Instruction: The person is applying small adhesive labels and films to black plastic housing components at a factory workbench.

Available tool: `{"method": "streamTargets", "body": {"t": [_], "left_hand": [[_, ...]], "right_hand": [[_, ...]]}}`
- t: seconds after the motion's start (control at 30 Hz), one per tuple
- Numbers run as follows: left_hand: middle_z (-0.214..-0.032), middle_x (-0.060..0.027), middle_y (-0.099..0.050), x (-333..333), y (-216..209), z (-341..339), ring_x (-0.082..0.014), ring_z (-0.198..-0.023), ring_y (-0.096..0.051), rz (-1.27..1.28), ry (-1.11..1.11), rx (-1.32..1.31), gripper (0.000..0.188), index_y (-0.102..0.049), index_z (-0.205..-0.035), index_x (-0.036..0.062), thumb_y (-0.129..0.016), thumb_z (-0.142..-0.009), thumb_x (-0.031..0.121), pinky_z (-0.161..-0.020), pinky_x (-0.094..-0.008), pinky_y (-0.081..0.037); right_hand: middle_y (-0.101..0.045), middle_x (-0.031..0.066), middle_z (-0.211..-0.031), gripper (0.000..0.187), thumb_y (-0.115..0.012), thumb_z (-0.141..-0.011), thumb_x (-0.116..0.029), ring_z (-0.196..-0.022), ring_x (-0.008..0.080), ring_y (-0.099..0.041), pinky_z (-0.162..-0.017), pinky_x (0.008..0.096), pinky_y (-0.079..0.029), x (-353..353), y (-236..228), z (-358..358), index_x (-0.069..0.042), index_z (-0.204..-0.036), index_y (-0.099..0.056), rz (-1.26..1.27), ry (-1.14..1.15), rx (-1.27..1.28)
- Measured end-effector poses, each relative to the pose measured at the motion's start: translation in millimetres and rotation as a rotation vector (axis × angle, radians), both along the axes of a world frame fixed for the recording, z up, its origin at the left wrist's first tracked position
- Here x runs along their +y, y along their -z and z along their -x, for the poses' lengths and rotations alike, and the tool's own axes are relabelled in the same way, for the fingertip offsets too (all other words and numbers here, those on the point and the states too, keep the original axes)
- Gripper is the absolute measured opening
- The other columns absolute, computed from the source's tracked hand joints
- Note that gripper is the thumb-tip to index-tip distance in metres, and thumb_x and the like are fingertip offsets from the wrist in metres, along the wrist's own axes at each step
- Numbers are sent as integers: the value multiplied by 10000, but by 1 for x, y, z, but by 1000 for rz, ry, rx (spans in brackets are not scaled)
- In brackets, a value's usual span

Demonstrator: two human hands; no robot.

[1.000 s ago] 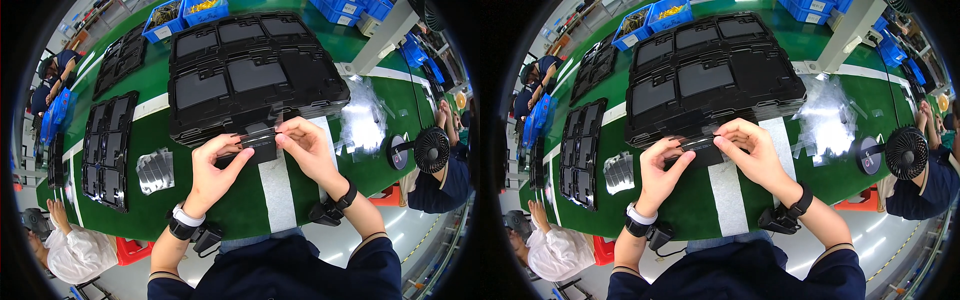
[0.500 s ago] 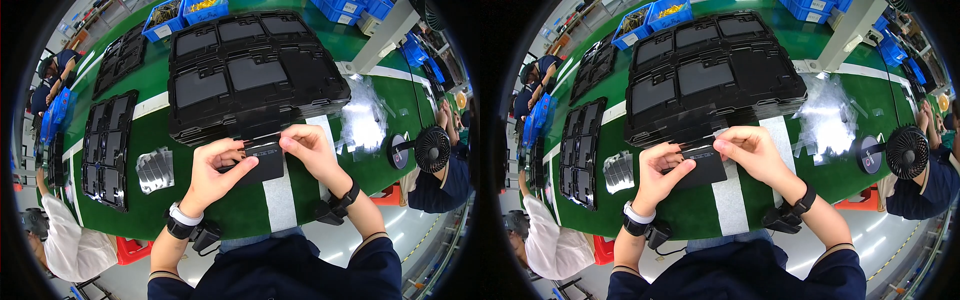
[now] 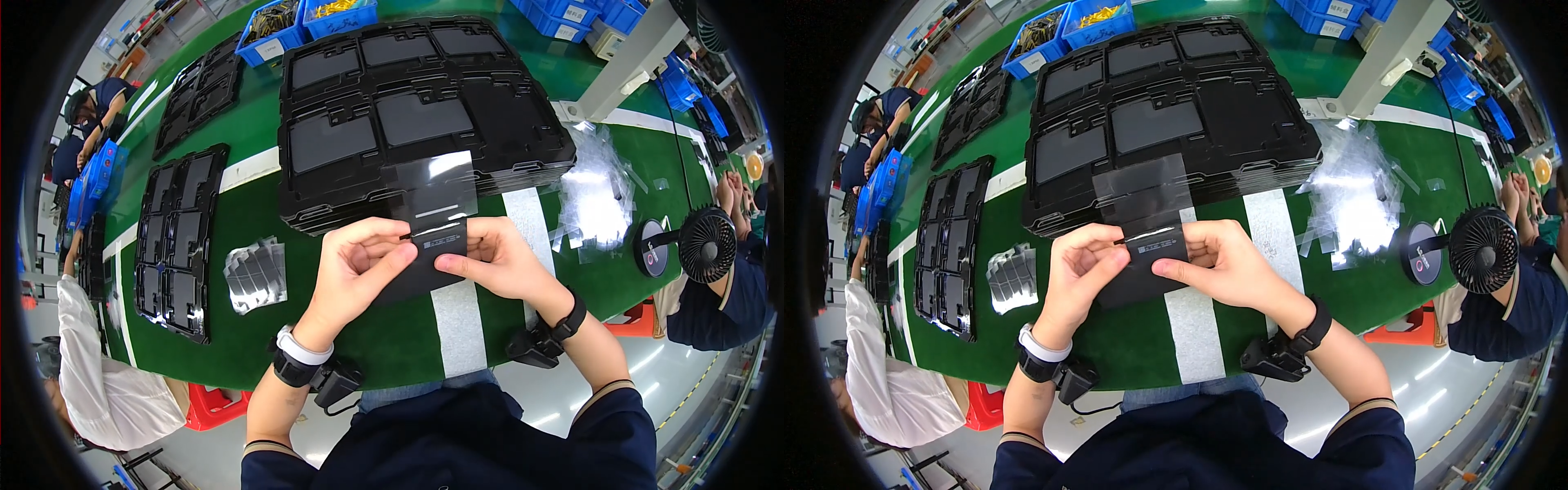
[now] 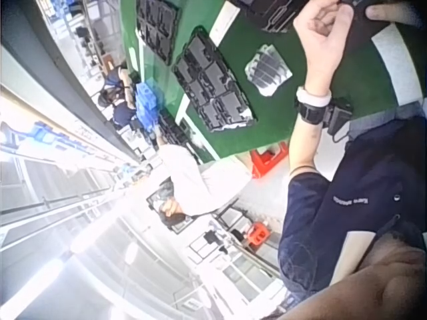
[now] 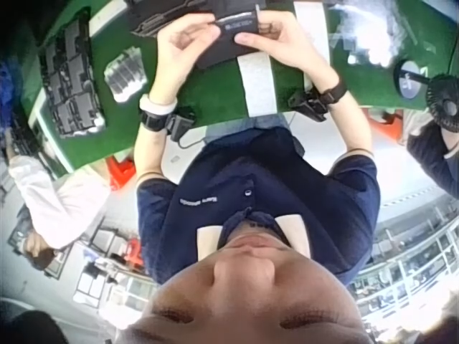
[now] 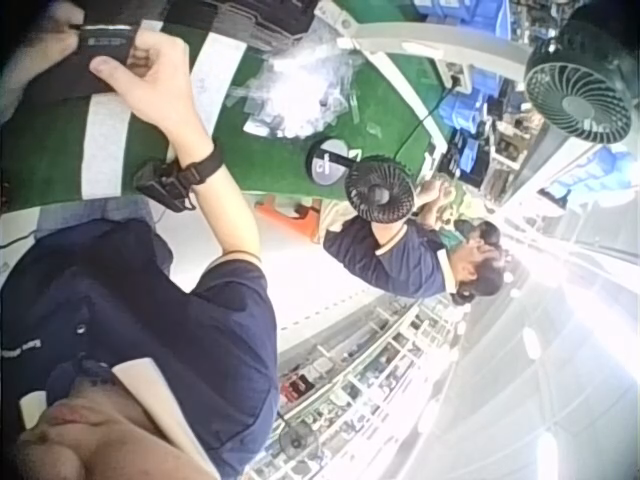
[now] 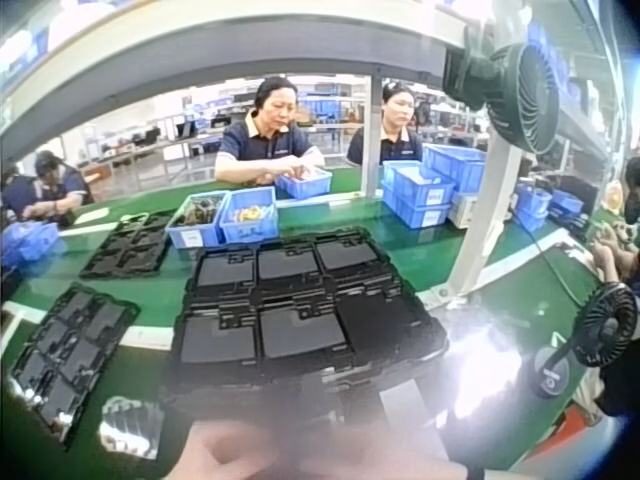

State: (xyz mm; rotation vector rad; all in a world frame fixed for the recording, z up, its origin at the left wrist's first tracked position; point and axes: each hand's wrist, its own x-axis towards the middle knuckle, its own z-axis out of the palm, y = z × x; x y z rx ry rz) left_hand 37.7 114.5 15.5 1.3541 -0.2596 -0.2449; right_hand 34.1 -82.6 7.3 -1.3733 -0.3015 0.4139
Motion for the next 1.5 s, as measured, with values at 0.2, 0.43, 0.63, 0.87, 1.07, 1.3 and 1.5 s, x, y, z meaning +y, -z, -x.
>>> {"method": "streamTargets", "body": {"t": [0.2,0.43,0.63,0.87,1.07,1.3,1.5], "left_hand": [[-857,-92,-648,11,-8,-3,-129,-781,-626,54,95,199,159,-604,-959,2,-601,-838,104,-690,-238,-498],[-875,-128,-656,8,-12,-6,-162,-775,-643,-38,35,145,146,-614,-937,-4,-589,-846,106,-660,-241,-503],[-836,-102,-648,7,-11,-5,-137,-757,-632,-31,-7,87,143,-616,-945,-32,-588,-838,58,-694,-237,-515],[-845,-111,-646,6,-9,-5,-142,-780,-632,17,-9,31,143,-613,-951,-44,-586,-831,29,-745,-260,-523],[-836,-111,-648,4,-9,-4,-148,-769,-637,-4,-28,-14,138,-614,-948,-45,-585,-829,18,-726,-257,-528],[-832,-109,-648,8,-16,-4,-148,-767,-638,-43,-28,30,143,-615,-952,-45,-588,-825,14,-688,-242,-525],[-851,-115,-645,7,-13,-3,-147,-795,-633,36,-3,14,155,-613,-964,-49,-589,-827,18,-740,-258,-527]], "right_hand": [[-640,74,-949,245,-621,-796,-1,-865,95,-585,-763,232,-477,-3,-9,1,34,-1037,-592,-77,-69,40],[-633,86,-978,252,-602,-807,7,-893,103,-578,-794,244,-463,-7,-10,1,44,-1055,-581,-175,-116,17],[-645,61,-900,216,-619,-819,-61,-813,86,-589,-730,230,-474,0,-6,-2,33,-1013,-601,-33,16,13],[-639,36,-869,193,-618,-823,-68,-787,66,-574,-697,220,-464,2,-3,-2,29,-990,-609,-17,45,1],[-639,36,-871,191,-622,-819,-63,-789,68,-574,-700,221,-464,2,-3,-1,29,-986,-609,-16,49,1],[-641,58,-898,193,-613,-817,-39,-830,92,-588,-743,235,-473,-1,-5,2,37,-994,-601,-88,-1,-35],[-638,60,-910,189,-599,-824,-28,-842,94,-587,-760,238,-472,3,-4,-1,36,-1002,-598,-56,40,-32]]}}
